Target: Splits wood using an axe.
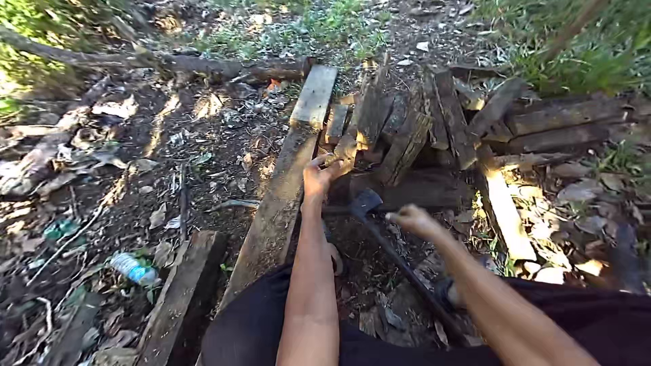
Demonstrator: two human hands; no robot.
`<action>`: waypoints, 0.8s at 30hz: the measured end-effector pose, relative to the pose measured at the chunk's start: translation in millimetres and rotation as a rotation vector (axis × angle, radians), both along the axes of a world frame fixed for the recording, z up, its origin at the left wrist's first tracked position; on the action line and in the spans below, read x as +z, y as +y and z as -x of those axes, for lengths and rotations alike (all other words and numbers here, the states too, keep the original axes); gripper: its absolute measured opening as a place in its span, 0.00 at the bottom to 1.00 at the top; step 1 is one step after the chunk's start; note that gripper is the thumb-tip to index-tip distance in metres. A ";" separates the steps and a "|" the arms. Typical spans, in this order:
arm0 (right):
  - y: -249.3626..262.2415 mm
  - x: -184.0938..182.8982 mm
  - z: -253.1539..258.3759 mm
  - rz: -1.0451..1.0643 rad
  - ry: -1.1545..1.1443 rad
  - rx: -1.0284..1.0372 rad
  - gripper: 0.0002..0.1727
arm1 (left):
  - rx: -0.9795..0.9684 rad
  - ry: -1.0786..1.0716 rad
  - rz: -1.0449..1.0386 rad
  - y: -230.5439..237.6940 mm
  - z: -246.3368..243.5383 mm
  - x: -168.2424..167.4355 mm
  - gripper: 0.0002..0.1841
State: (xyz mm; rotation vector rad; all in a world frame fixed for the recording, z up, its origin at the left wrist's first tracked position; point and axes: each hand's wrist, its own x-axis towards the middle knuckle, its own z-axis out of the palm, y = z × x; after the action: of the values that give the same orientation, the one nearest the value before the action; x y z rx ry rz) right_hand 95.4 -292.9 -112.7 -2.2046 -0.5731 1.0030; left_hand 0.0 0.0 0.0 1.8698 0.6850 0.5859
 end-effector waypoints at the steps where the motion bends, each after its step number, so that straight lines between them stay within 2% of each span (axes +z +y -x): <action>1: -9.1 -29.4 21.7 0.106 0.019 0.040 0.41 | -0.016 0.004 -0.004 3.3 0.0 -1.3 0.17; 3: -26.5 -64.7 63.7 0.239 0.030 0.104 0.41 | -0.044 0.000 -0.006 6.9 0.9 -1.4 0.16; 5: -37.5 -79.1 93.8 0.324 0.037 0.176 0.43 | -0.060 0.014 -0.034 3.5 9.0 -0.7 0.17; 6: -38.9 -80.4 101.6 0.365 0.026 0.217 0.45 | -0.073 0.029 -0.070 -1.5 18.1 -1.1 0.20; 8: -37.7 -80.1 103.8 0.403 0.018 0.231 0.43 | -0.035 0.084 -0.131 -9.2 29.3 -5.1 0.27; 12: -40.9 -84.8 103.2 0.347 0.105 0.058 0.35 | -0.009 0.062 -0.190 -10.3 31.5 -10.8 0.32; 14: -42.4 -77.5 106.0 0.311 0.070 -0.008 0.31 | -0.006 0.096 -0.200 -9.8 32.2 -11.7 0.42; 16: -42.3 -57.3 104.8 0.304 -0.006 -0.015 0.28 | 0.017 0.162 -0.192 -11.4 34.2 -15.5 0.46; 17: -41.2 -46.8 100.7 0.298 -0.037 -0.010 0.27 | 0.032 0.174 -0.188 -11.9 33.7 -18.8 0.44; 20: -38.3 -29.1 84.0 0.217 -0.017 -0.059 0.27 | 0.048 0.133 -0.238 -14.6 21.9 -17.2 0.25; 24: -39.0 -4.9 80.8 0.002 0.152 -0.242 0.21 | 0.088 0.110 -0.279 -13.2 10.8 -19.6 0.18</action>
State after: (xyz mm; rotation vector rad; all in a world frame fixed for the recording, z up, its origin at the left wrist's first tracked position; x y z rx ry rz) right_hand 14.6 -331.8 -117.6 -2.1159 -0.2303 1.0290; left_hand -10.8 -13.2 -19.6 2.1517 0.7933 0.6657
